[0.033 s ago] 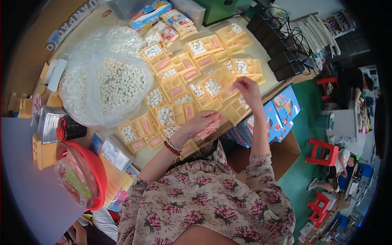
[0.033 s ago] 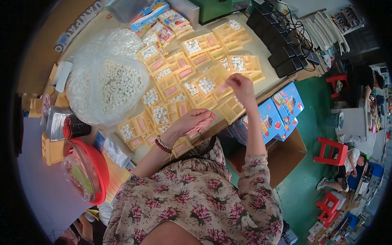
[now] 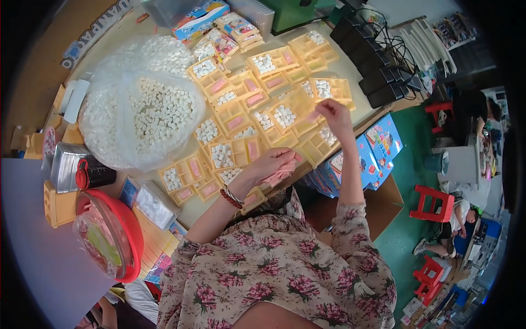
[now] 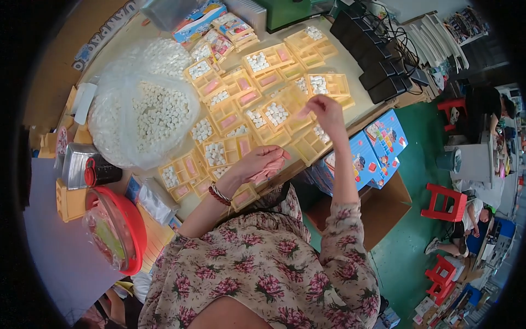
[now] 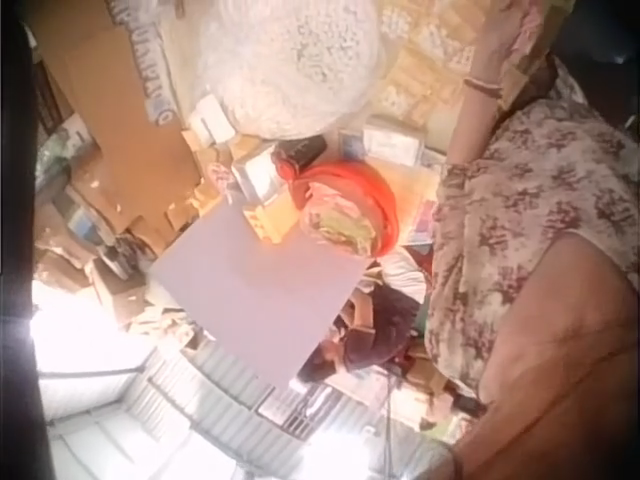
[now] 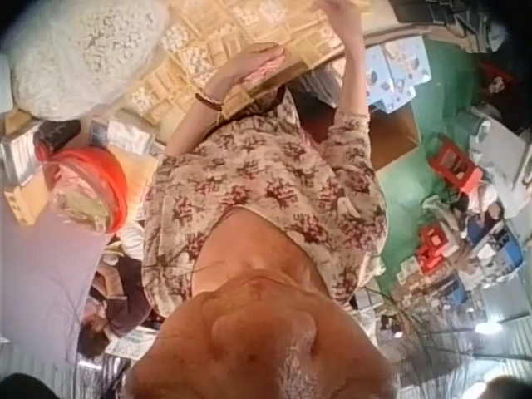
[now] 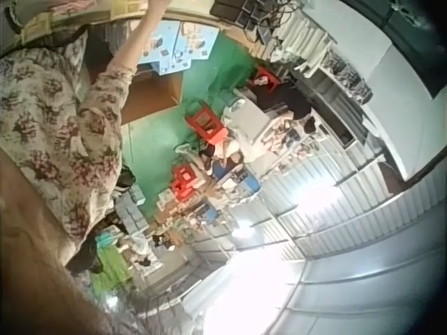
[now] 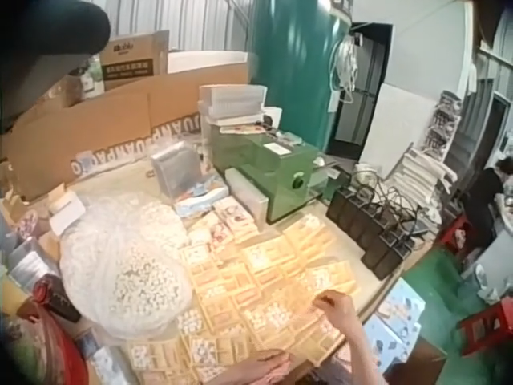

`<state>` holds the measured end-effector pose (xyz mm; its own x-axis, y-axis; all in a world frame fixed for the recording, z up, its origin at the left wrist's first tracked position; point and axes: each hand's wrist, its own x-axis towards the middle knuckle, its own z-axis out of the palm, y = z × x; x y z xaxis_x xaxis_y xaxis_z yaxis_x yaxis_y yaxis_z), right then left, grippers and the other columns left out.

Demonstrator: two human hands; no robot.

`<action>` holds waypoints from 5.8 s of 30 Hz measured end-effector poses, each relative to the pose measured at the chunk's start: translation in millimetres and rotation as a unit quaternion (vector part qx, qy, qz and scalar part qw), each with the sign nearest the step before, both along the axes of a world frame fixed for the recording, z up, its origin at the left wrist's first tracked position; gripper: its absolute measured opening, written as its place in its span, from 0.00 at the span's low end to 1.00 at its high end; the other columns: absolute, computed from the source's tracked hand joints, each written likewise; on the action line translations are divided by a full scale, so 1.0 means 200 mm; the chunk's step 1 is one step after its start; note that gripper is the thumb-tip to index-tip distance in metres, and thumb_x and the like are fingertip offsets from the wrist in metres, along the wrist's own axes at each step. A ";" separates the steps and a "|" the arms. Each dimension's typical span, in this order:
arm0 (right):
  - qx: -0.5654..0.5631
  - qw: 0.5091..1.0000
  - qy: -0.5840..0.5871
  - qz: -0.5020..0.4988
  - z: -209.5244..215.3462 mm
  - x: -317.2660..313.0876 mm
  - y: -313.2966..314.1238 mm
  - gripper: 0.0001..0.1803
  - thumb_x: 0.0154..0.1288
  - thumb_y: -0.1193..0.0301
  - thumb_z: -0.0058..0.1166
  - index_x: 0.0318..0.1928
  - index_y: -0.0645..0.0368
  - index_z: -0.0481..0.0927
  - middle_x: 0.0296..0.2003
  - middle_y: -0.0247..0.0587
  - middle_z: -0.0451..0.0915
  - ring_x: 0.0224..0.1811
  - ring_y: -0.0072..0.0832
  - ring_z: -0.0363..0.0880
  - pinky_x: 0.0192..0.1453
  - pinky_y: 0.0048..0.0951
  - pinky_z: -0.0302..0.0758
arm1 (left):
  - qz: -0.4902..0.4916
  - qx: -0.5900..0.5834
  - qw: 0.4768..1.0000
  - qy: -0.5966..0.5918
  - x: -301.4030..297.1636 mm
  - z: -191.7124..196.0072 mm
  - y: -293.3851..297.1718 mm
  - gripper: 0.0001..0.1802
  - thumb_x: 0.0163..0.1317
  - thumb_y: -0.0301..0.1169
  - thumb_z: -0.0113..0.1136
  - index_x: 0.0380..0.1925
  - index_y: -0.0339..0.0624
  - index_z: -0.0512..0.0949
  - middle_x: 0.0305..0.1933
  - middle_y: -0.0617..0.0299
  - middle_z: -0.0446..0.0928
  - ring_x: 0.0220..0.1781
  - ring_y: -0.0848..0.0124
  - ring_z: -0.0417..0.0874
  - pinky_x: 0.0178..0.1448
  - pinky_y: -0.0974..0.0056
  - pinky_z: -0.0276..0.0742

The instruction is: Sorting small white blocks into compartment trays and packing them into plastic bags.

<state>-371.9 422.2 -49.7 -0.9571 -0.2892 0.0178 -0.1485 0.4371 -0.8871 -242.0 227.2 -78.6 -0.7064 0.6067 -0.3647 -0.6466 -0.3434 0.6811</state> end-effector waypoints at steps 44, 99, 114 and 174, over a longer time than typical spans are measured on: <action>-0.008 1.000 -0.019 -0.016 -0.02 0.58 -0.25 0.06 0.62 0.72 0.54 0.36 0.62 0.80 0.26 0.33 0.78 0.27 0.16 0.73 0.32 0.20 0.71 | 0.351 -0.218 0.909 0.057 0.10 -0.04 0.05 0.15 0.71 0.41 0.41 0.39 0.40 0.67 0.20 0.70 0.66 0.19 0.83 0.67 0.19 0.79 0.61; -0.026 0.998 -0.060 0.002 0.03 0.76 -0.27 0.09 0.64 0.68 0.52 0.36 0.63 0.76 0.17 0.40 0.73 0.18 0.25 0.70 0.23 0.26 0.67 | 0.445 0.085 0.886 -0.102 -0.04 0.01 0.10 0.12 0.68 0.39 0.47 0.40 0.41 0.69 0.26 0.66 0.71 0.24 0.76 0.71 0.24 0.73 0.69; 0.178 0.966 0.174 -0.064 0.06 0.20 0.15 0.07 0.60 0.77 0.46 0.36 0.59 0.77 0.31 0.50 0.77 0.34 0.48 0.76 0.35 0.40 0.72 | 0.427 0.283 0.851 -0.113 -0.09 -0.06 -0.04 0.10 0.68 0.35 0.48 0.38 0.40 0.71 0.27 0.67 0.68 0.23 0.80 0.65 0.21 0.78 0.63; 0.244 0.922 0.152 0.259 -0.12 0.64 -0.10 0.08 0.56 0.71 0.54 0.33 0.59 0.71 0.31 0.43 0.71 0.36 0.39 0.77 0.36 0.38 0.75 | 0.284 0.086 0.953 -0.060 -0.08 0.08 -0.02 0.06 0.67 0.33 0.49 0.34 0.43 0.70 0.20 0.68 0.68 0.12 0.84 0.61 0.10 0.78 0.55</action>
